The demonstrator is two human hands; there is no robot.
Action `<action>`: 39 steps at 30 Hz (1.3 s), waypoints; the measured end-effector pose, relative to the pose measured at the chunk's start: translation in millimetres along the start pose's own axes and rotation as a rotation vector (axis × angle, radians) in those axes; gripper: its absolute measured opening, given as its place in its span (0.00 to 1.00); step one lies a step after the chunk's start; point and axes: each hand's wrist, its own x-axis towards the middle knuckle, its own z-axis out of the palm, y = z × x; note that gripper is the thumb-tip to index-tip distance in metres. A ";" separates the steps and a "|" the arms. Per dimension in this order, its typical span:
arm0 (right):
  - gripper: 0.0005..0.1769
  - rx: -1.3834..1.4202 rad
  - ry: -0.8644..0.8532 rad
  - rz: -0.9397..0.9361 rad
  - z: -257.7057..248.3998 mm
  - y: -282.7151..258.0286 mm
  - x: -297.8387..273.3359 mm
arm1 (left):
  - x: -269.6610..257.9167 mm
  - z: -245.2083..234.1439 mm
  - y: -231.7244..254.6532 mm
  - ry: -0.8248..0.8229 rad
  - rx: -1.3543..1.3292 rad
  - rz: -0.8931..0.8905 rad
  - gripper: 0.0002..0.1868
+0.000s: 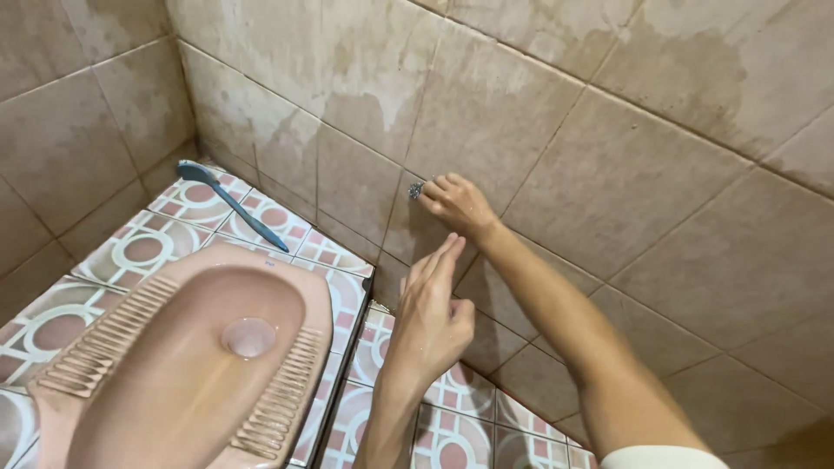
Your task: Clean the bathroom walls and floor using a brush and water.
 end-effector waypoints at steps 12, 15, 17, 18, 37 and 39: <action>0.07 0.093 -0.054 0.008 -114.1 7.6 -92.5 | 15.1 31.6 3.7 -0.082 0.060 0.040 0.39; 0.03 -0.003 -0.017 0.015 -146.6 63.4 -93.9 | 16.0 38.9 0.2 -0.103 0.078 0.048 0.39; 0.07 -0.087 -0.006 0.152 -194.0 96.5 -66.2 | 16.2 46.7 -17.2 -0.104 0.113 0.054 0.39; 0.12 -0.183 0.001 0.277 -221.2 113.8 -58.7 | 14.1 55.5 -24.5 -0.100 0.139 0.067 0.38; 0.17 -0.145 -0.218 0.324 -373.6 31.3 -345.9 | 2.8 112.3 21.8 -0.424 0.101 0.169 0.38; 0.15 -0.231 -0.198 0.473 -394.1 49.5 -370.5 | 3.1 109.9 23.8 -0.484 0.105 -0.042 0.39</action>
